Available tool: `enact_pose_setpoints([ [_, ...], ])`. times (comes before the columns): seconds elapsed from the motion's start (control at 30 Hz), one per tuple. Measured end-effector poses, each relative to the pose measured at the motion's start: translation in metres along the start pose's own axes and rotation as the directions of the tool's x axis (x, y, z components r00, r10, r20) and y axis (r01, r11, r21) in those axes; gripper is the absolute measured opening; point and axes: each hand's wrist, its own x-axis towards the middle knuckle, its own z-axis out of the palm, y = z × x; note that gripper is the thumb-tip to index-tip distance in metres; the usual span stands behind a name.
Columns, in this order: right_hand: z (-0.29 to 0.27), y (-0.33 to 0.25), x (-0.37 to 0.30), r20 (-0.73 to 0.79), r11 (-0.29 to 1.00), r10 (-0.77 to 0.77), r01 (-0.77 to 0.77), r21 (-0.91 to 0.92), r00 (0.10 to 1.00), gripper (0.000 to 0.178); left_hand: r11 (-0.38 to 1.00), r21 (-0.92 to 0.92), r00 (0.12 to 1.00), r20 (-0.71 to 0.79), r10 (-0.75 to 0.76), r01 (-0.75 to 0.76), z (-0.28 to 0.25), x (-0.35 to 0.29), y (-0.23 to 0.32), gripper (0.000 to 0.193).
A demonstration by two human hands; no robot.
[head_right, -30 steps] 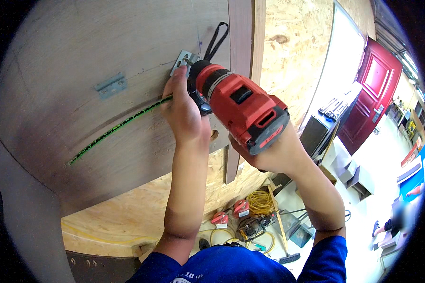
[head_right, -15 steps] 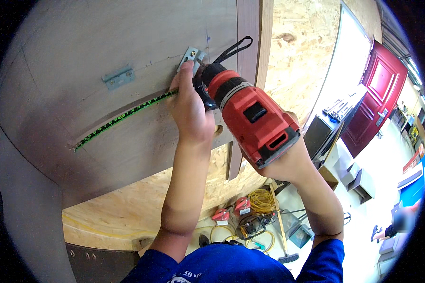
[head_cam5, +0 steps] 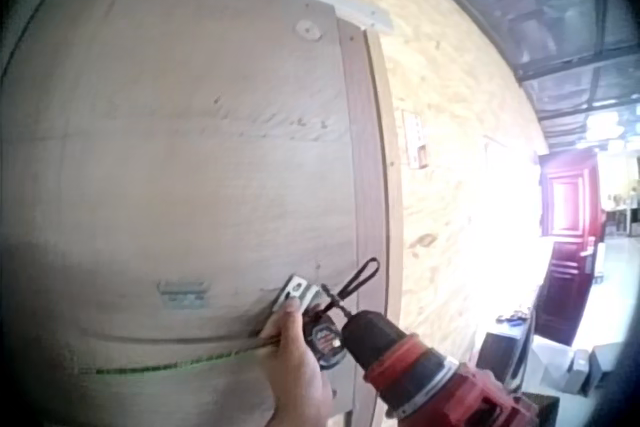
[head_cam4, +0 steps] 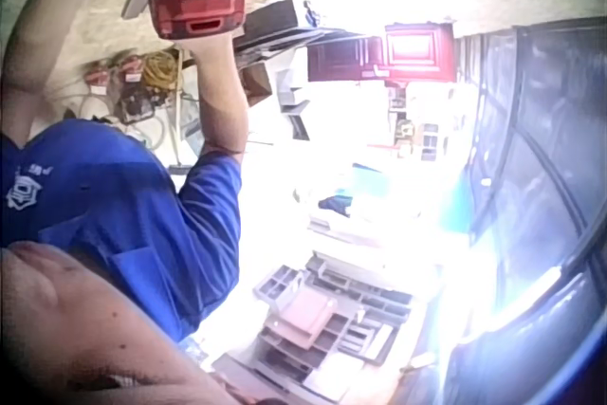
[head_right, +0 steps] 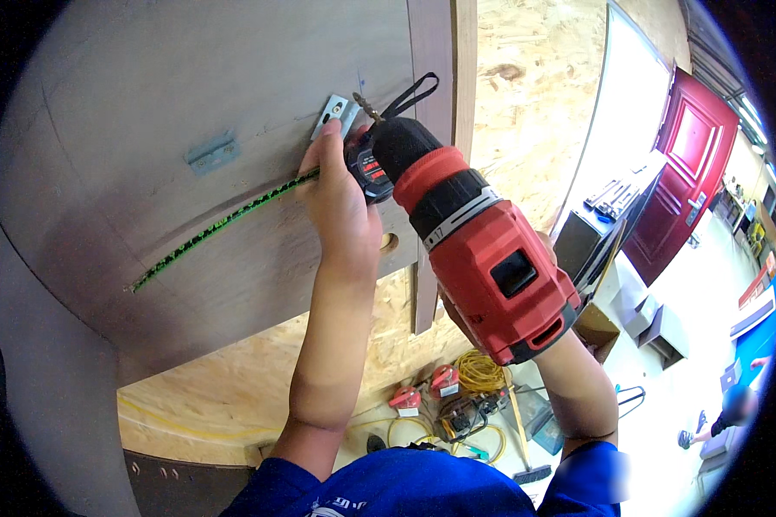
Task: The person uses a cordless drill to attach metal brackets to a wooden cabinet door. They measure the placement of the brackets with a tape measure and mark the spots with a pen before drilling. Finally, they lift a separate cabinet box and fit it onto the door assembly.
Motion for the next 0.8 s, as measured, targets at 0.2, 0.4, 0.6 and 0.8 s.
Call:
enact_pose_setpoints([
  [0.2, 0.016, -0.026, -0.010, 0.035, 0.957, 0.193, -0.196, 0.212, 0.981, 0.016, 0.999, 0.045, 0.999, -0.032, 0.020, -0.019, 0.001, -0.002, 0.003, 0.026],
  [0.4, 0.000, -0.037, 0.001, 0.386, 0.669, -0.235, 0.436, -0.602, 0.892, 0.031, 0.996, 0.047, 0.996, -0.039, 0.083, -0.082, 0.004, -0.003, -0.005, 0.025],
  [0.6, 0.039, -0.045, 0.026, 0.427, 0.716, -0.484, 0.626, -0.310, 0.764, 0.026, 0.993, 0.028, 0.993, -0.002, 0.117, -0.117, -0.004, -0.005, -0.006, 0.024],
  [0.8, 0.053, -0.054, 0.034, 0.463, 0.559, -0.557, 0.723, -0.405, 0.690, 0.025, 0.984, 0.085, 0.988, 0.008, 0.155, -0.155, -0.006, -0.001, -0.011, 0.030],
])
